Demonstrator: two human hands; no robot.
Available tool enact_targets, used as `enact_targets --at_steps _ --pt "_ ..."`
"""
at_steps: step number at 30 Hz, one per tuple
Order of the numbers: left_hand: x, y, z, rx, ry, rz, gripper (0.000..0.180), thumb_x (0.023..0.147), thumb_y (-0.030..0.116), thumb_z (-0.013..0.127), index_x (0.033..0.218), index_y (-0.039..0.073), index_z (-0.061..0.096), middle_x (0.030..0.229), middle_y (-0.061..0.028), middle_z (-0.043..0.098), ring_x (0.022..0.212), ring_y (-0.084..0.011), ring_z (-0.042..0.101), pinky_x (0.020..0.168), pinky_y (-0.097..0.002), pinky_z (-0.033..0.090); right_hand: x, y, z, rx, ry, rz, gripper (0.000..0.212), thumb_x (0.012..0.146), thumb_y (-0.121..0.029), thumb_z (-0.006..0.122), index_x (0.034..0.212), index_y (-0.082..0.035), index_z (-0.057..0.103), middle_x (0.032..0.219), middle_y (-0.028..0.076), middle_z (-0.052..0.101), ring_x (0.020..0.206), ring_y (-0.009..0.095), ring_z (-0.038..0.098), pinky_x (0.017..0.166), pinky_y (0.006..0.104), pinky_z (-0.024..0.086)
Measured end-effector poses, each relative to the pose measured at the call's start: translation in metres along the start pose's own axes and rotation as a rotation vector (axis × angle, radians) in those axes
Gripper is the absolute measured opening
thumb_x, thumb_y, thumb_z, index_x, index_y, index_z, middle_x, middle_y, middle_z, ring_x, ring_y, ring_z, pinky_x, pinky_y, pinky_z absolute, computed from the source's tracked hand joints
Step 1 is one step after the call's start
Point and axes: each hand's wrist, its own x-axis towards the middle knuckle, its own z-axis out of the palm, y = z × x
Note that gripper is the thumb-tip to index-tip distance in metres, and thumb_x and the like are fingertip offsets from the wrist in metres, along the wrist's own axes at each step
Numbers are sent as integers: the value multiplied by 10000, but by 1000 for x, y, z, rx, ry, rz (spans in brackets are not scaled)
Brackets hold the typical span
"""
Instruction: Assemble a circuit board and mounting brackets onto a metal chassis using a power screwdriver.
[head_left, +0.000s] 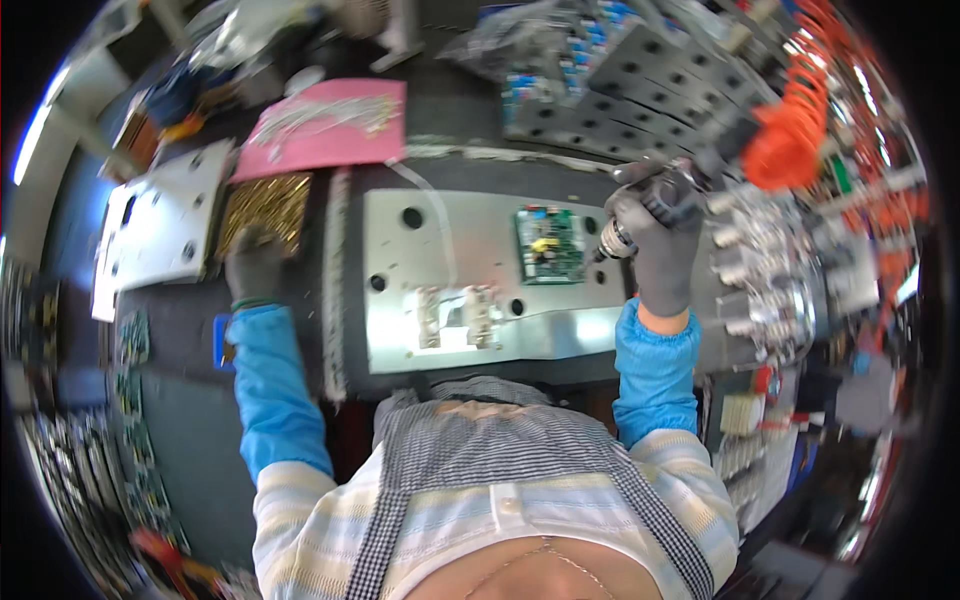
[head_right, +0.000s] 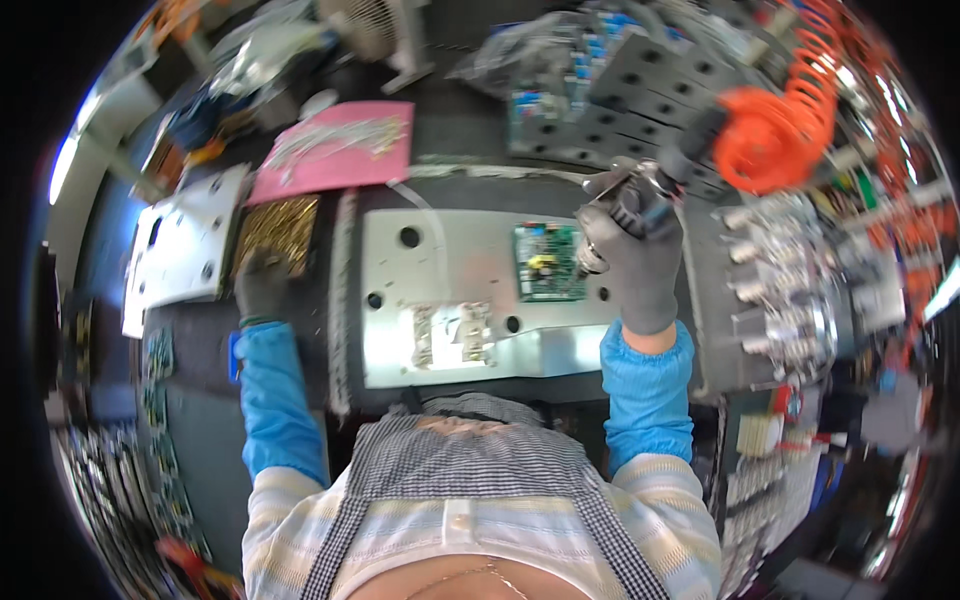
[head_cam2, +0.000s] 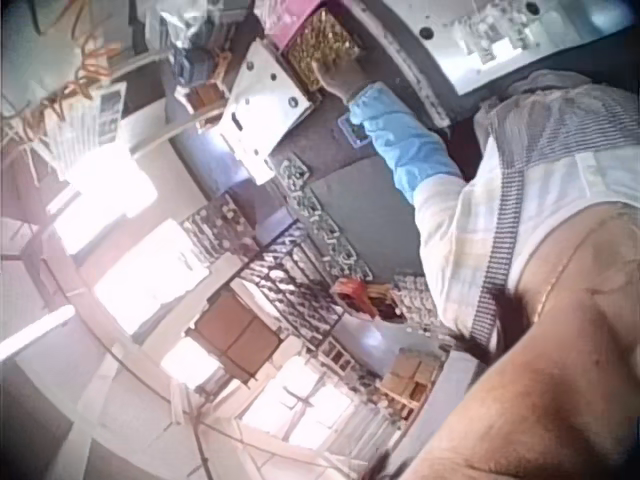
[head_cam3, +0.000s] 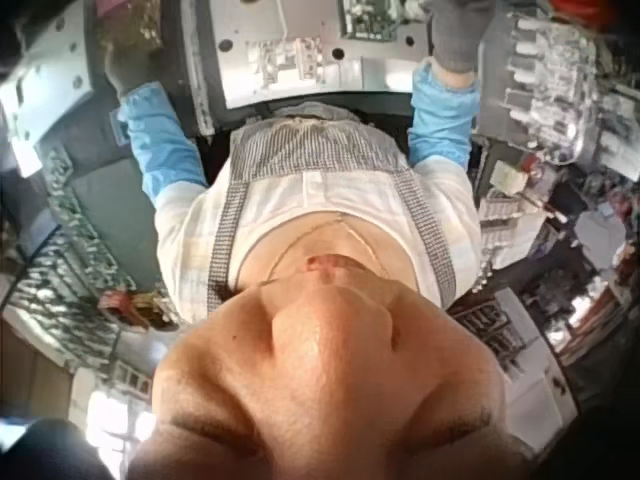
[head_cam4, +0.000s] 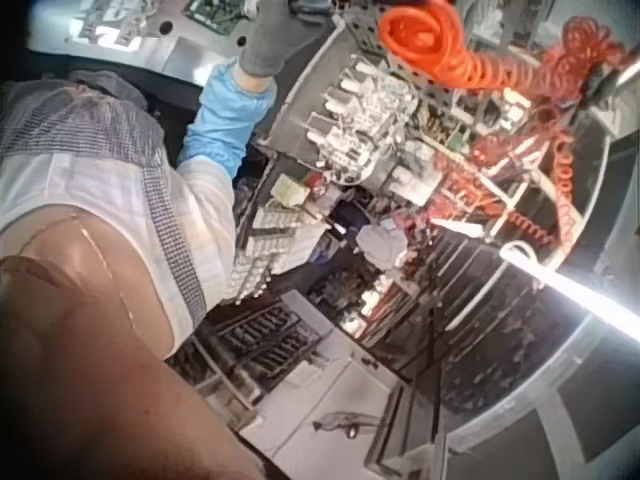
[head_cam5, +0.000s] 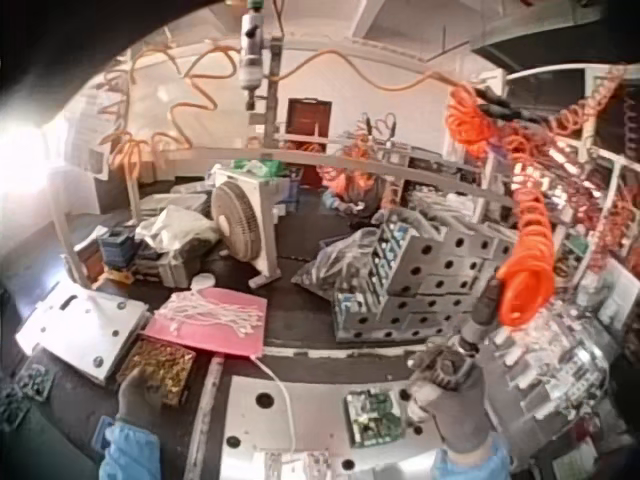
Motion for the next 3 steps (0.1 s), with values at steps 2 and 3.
enact_targets --at_steps 2,3 --pt "26 59 66 -837 -13 -405 487 946 200 725 1350 -38 594 1289 -141 656 1186 -237 633 1055 -412 507 -1 2 -91 -413 47 248 330 835 1 740 1150 -30 647 928 102 691 713 143 619 588 317 523" --pt "38 73 85 -842 -52 -391 487 946 200 725 1350 -38 594 1289 -141 656 1186 -237 633 1055 -412 507 -1 10 -126 -628 30 182 344 864 -54 729 1194 -54 630 967 94 692 775 171 644 680 342 541"
